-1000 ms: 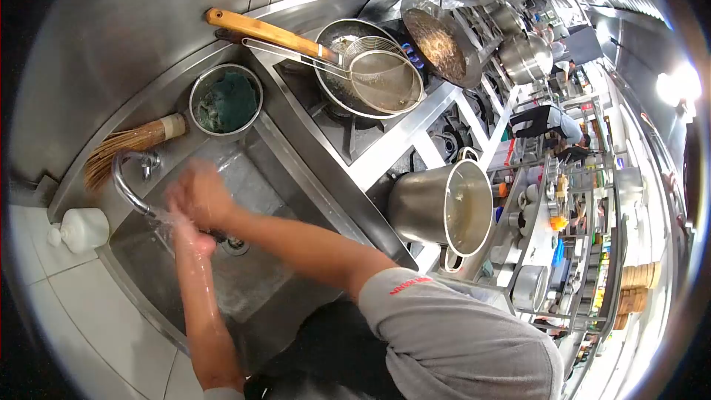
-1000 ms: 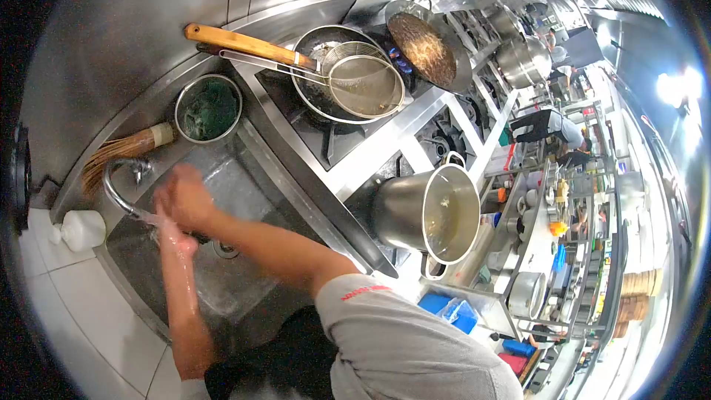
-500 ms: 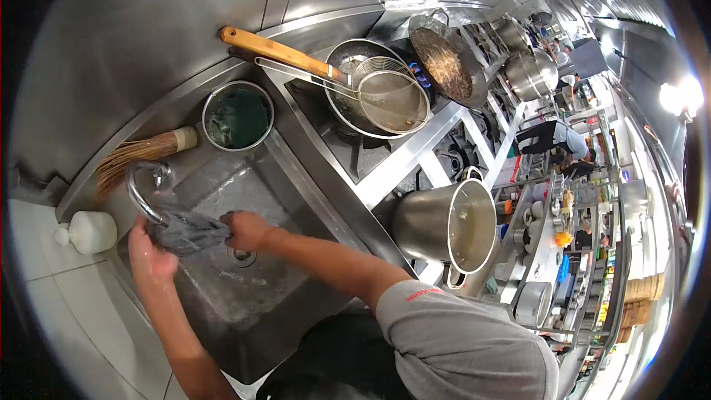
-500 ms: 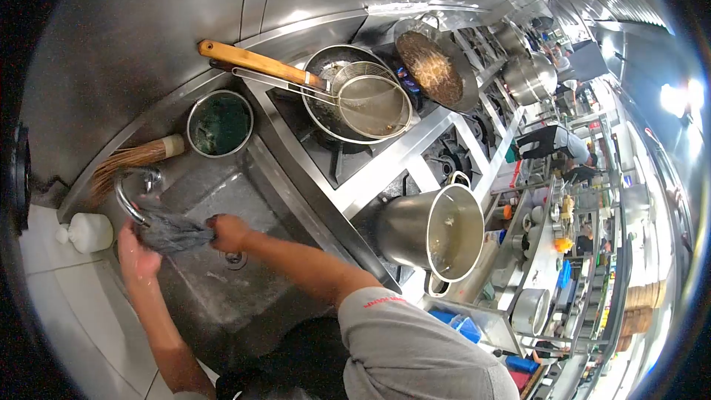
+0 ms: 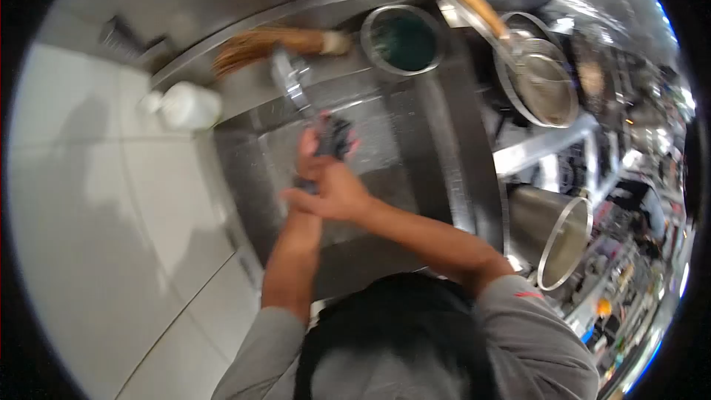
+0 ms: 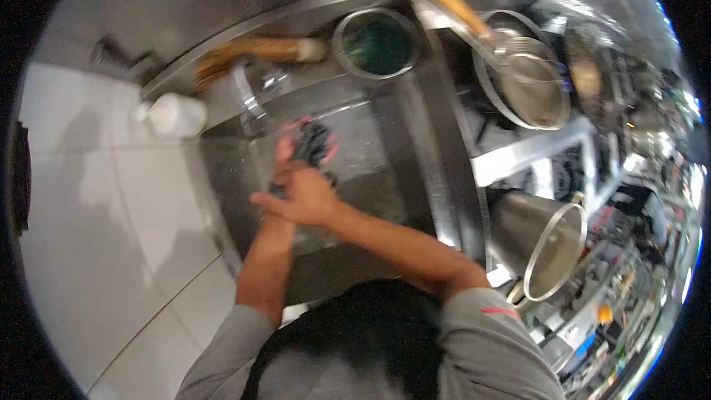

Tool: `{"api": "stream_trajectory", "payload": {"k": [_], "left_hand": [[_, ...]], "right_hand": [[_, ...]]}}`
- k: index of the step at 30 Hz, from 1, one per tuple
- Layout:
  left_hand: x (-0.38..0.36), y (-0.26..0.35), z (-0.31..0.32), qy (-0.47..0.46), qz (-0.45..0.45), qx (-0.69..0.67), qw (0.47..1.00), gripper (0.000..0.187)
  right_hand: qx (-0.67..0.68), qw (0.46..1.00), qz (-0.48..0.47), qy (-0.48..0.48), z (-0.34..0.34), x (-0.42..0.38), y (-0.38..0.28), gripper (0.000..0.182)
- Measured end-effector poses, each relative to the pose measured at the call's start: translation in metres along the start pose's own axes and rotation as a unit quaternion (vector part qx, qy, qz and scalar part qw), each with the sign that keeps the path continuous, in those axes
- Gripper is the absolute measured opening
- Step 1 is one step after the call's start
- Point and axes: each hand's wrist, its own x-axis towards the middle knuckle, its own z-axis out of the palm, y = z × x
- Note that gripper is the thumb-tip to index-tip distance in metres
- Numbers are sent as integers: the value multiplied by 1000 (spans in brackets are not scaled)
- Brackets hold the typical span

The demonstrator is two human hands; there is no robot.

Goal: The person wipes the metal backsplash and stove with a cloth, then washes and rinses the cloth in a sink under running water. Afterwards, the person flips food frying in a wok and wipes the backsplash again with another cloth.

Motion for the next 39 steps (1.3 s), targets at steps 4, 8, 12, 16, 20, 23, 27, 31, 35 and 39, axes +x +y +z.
{"api": "stream_trajectory", "payload": {"k": [4,8,12,16,20,23,27,31,35,39], "left_hand": [[13,-28,-6,36,-74,-121,989,31],[11,-30,19,100,-54,-79,990,33],[6,-15,0,10,-95,-124,988,33],[13,-34,4,115,-37,-65,990,34],[-1,-18,-8,30,-57,-67,996,41],[-18,-24,13,3,17,-64,998,44],[17,-25,19,147,-114,-48,981,50],[2,-8,63,133,50,314,939,53],[-4,-10,49,24,338,691,639,46],[-13,-4,56,49,236,623,744,50]], "right_hand": [[-160,976,105,103,-18,20,43,33],[-180,949,96,240,-14,37,92,27],[-82,986,-10,142,2,10,45,29],[-181,965,18,187,1,34,84,27],[-157,977,0,144,0,25,48,24],[-171,972,-73,145,-8,23,44,23],[-78,950,192,234,-10,56,119,27],[536,681,460,193,-35,67,120,41],[675,571,456,97,-32,54,103,47],[651,577,480,118,-22,47,84,48]]}}
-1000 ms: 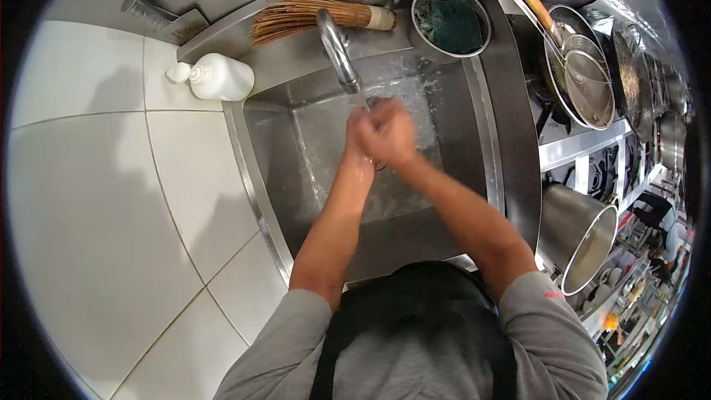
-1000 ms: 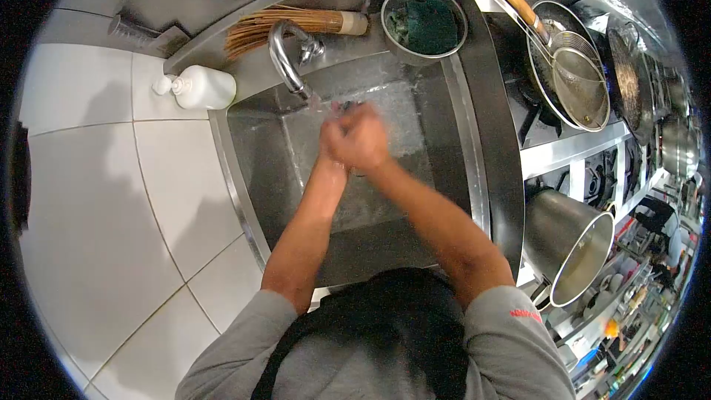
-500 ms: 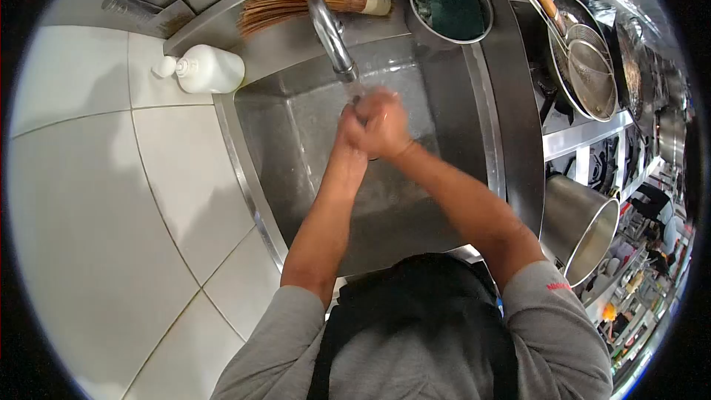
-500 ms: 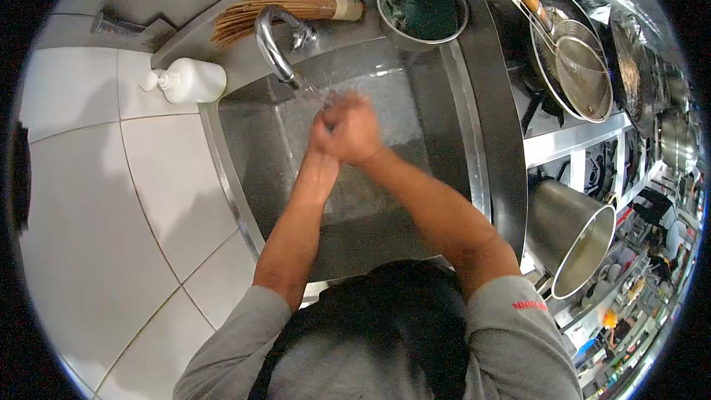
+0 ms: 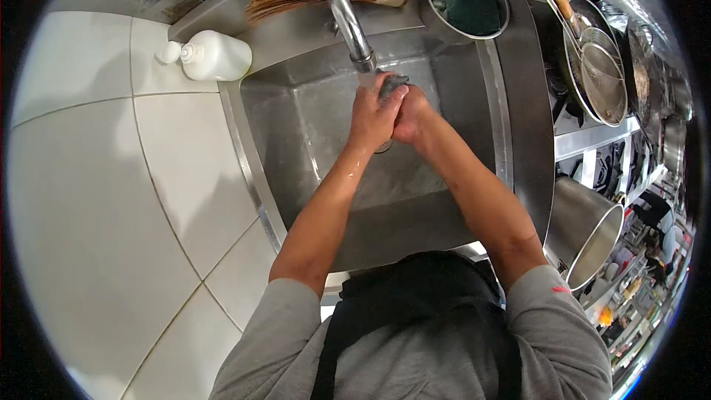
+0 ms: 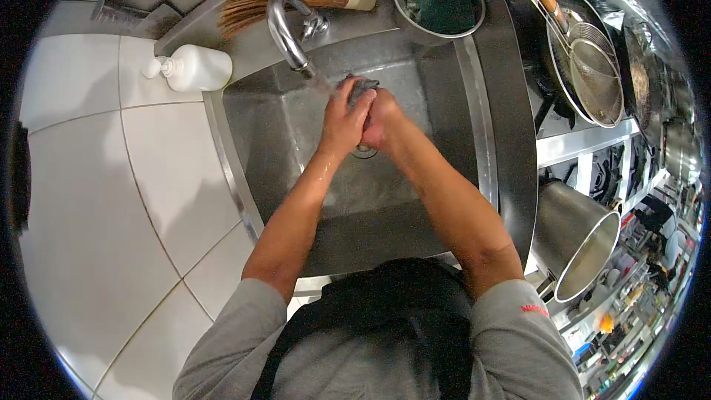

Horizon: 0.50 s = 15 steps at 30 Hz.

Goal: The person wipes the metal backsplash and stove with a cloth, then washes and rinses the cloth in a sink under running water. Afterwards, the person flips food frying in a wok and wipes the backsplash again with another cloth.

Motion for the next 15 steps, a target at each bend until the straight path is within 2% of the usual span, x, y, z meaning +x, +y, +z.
{"api": "stream_trajectory", "payload": {"k": [3,5,6,7,9,11,12,13,14,15], "left_hand": [[-2,18,-3,34,-83,25,996,47],[4,-13,4,69,25,27,997,41],[6,-15,3,67,20,17,997,38],[9,-8,0,66,15,6,998,36],[13,8,-7,24,-113,-41,993,31],[19,-22,-2,20,-232,-195,953,28],[24,-32,0,20,-285,-269,920,27],[27,-31,-1,39,-329,-382,863,23],[27,-34,-2,63,-321,-435,839,25],[28,-40,-1,87,-310,-487,812,27]], "right_hand": [[-6,999,19,37,10,-9,6,39],[-1,1000,-3,12,3,-1,12,38],[1,1000,-14,-1,1,2,15,38],[-42,997,-39,43,13,-7,18,38],[-125,980,-86,130,31,-27,23,40],[-289,940,-86,162,12,-14,23,40],[-369,909,-86,174,0,-3,19,40],[-527,816,-193,140,-15,12,13,41],[-659,686,-291,100,-30,30,5,41],[-687,638,-336,92,-29,33,-9,42]]}}
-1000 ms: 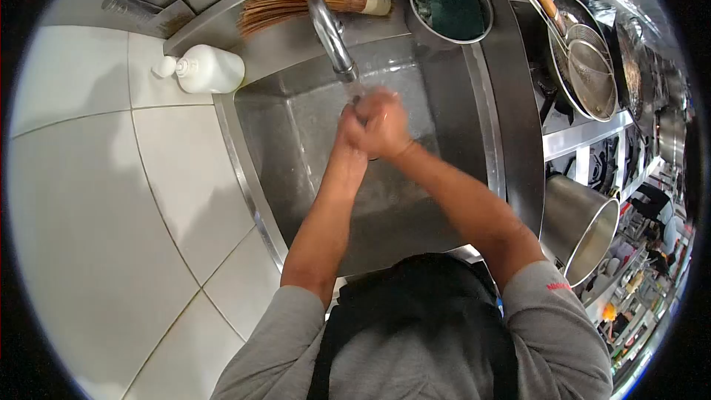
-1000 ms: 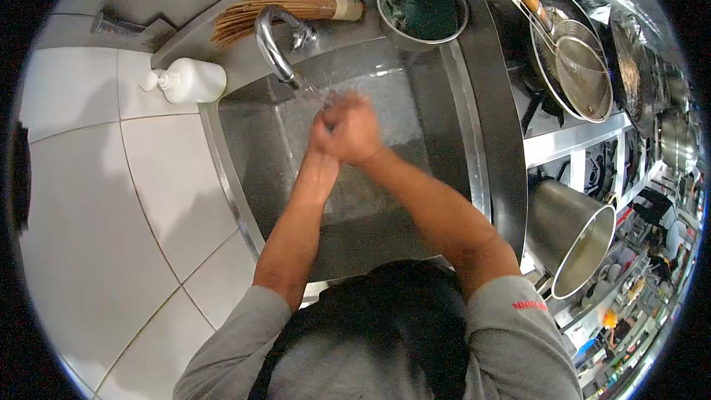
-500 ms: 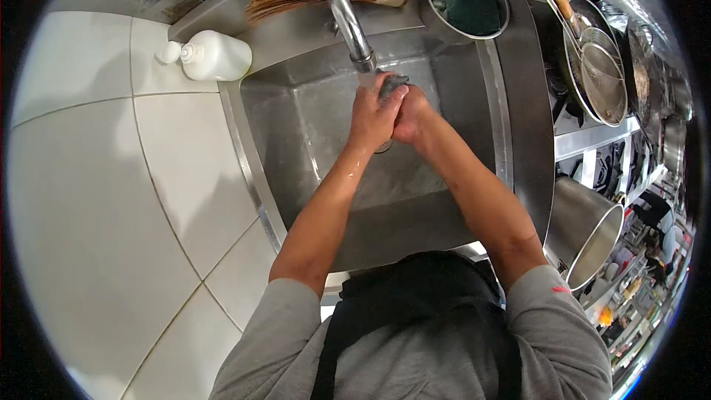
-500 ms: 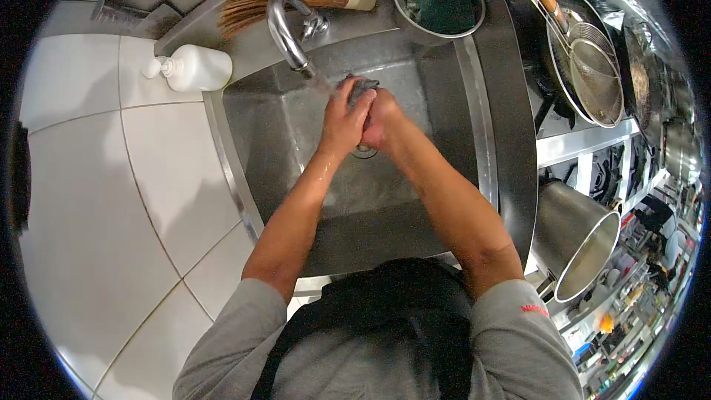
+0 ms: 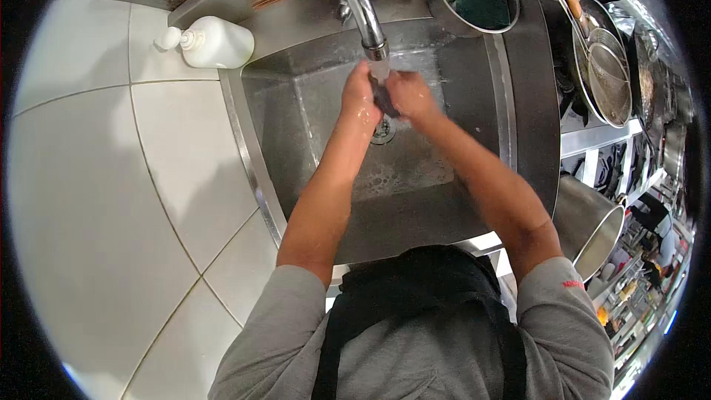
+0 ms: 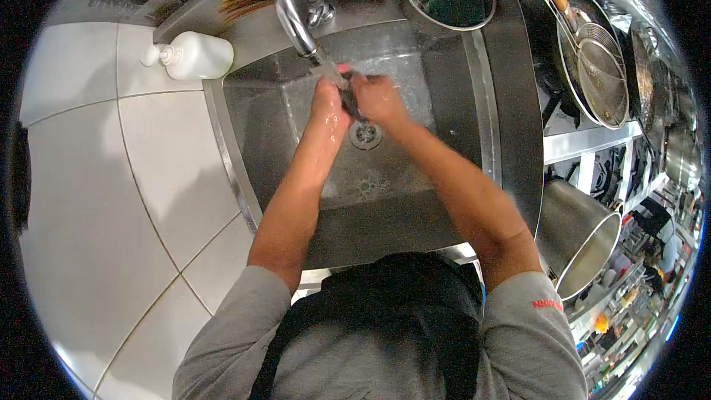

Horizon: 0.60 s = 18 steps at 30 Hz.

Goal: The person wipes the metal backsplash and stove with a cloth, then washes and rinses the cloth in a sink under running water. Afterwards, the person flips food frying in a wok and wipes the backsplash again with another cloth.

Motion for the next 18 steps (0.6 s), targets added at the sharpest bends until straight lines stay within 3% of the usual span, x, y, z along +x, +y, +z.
{"api": "stream_trajectory", "payload": {"k": [1,2,3,5,6,8,10,12,13,14,17,18], "left_hand": [[2,0,-1,-2,8,-64,998,30],[-3,6,-5,69,-40,4,997,35],[-6,6,-9,63,-71,-23,995,34],[-8,0,-19,50,-137,-73,987,32],[-9,-5,-27,-47,-128,-99,986,41],[-18,1,-17,-55,-137,-148,978,43],[-25,0,-15,-75,-89,-146,982,45],[-37,-11,-25,-102,9,-86,991,46],[-41,-16,-28,-114,56,-54,990,46],[-44,-20,-24,-62,-18,-95,993,43],[-17,-26,-8,-23,-104,-170,980,38],[-8,-28,-28,-134,-106,-178,969,36]], "right_hand": [[-47,997,-51,26,-10,10,1,42],[15,998,-5,62,-36,17,-19,43],[78,991,41,98,-50,20,-32,44],[85,996,-9,-6,-47,20,-34,46],[88,994,-32,-60,-41,18,-35,48],[-1,998,-4,-68,-22,-34,-82,43],[-76,969,-233,-21,-2,-73,-91,41],[-113,947,-298,32,7,-69,-78,40],[-115,959,-252,59,10,-48,-64,39],[-115,968,-206,85,11,-32,-55,39],[-104,971,-131,172,-1,-14,-60,38],[-112,972,-113,175,7,-25,-64,34]]}}
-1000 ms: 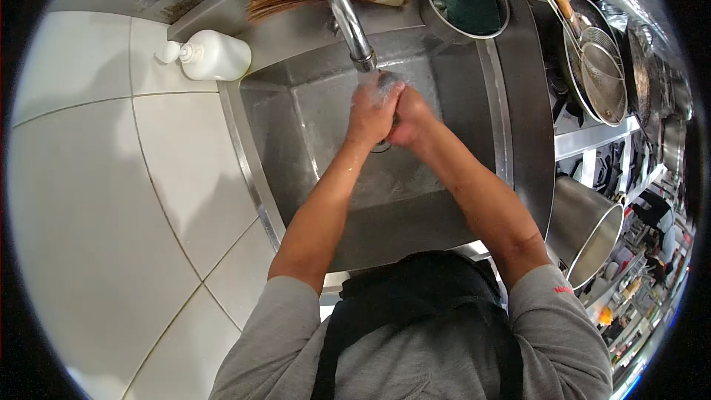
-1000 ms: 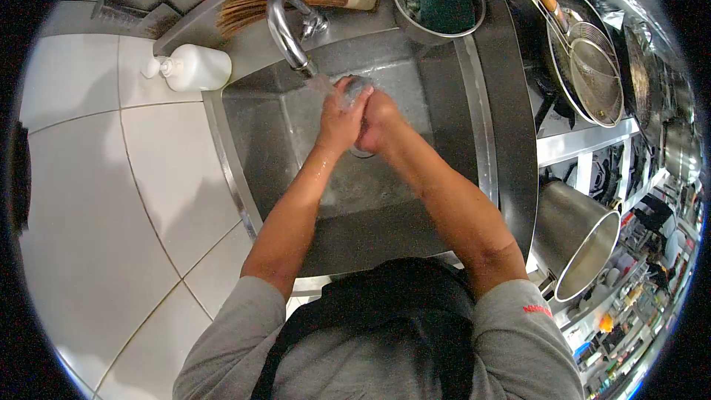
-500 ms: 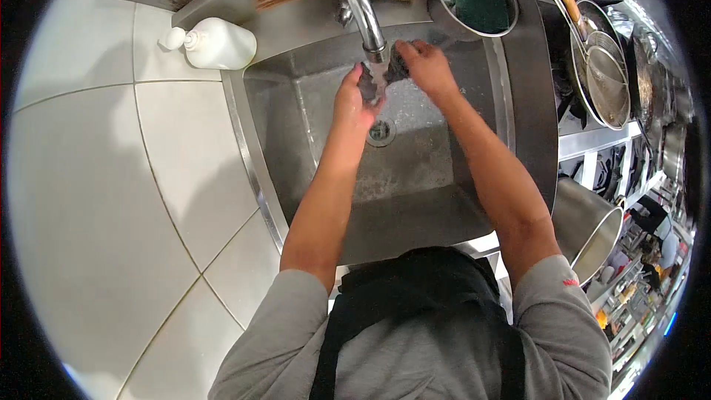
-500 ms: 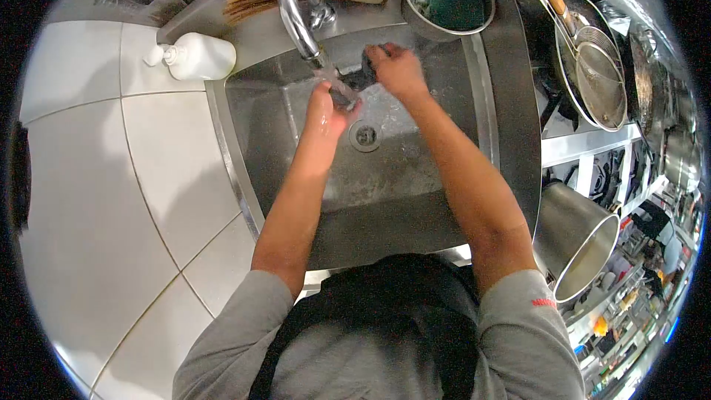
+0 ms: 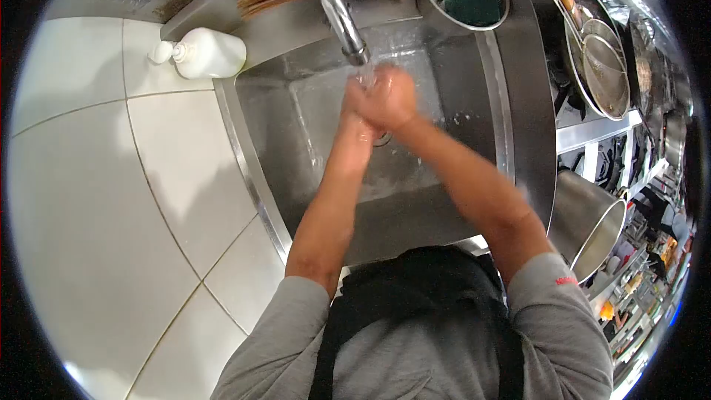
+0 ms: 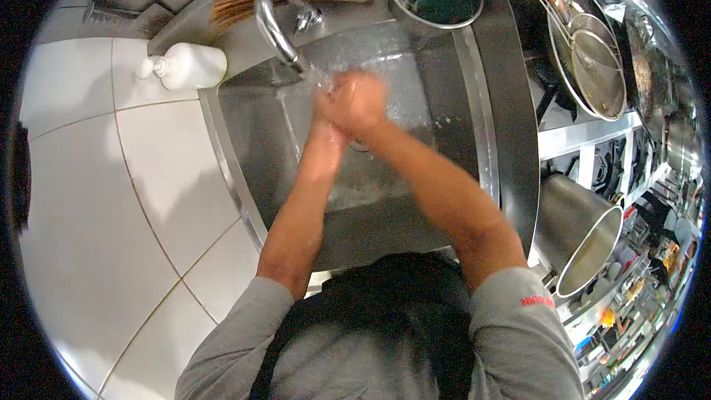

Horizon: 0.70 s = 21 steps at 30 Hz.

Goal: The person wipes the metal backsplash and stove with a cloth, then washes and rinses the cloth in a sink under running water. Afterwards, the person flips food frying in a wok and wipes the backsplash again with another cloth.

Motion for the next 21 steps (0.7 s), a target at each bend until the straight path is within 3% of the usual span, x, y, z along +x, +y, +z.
{"api": "stream_trajectory", "payload": {"k": [1,2,4,7,8,10,11,12,14,15,17,18,21], "left_hand": [[2,7,-21,-109,-21,6,994,35],[-3,12,-15,-123,-36,-30,991,35],[-9,13,-6,-114,-50,-63,990,36],[12,11,9,12,0,35,999,44],[17,14,7,133,-1,72,988,55],[-16,26,25,143,-33,27,989,57],[-24,31,34,144,-49,3,988,57],[-19,28,23,225,-82,59,969,61],[10,7,-16,74,-36,21,996,56],[16,4,-30,29,-30,28,999,53],[27,5,-51,-34,-30,65,997,48],[31,12,-56,-53,-35,97,993,45],[48,32,-64,-118,-54,194,972,36]], "right_hand": [[26,996,-90,-11,-5,-13,-11,33],[54,983,-175,-25,-10,-30,-21,32],[30,967,-253,-20,2,-37,-6,25],[95,993,71,-2,16,15,29,25],[22,999,36,17,12,24,38,25],[-119,990,-42,60,-2,43,47,25],[-94,989,-102,45,-6,45,44,26],[-70,984,-159,25,-12,35,40,26],[13,971,-237,6,-18,17,17,26],[138,983,-116,-46,-10,5,10,26],[372,908,131,-142,6,-9,-3,27],[323,936,124,-65,10,-4,-9,31],[341,934,76,-71,10,-13,-10,31]]}}
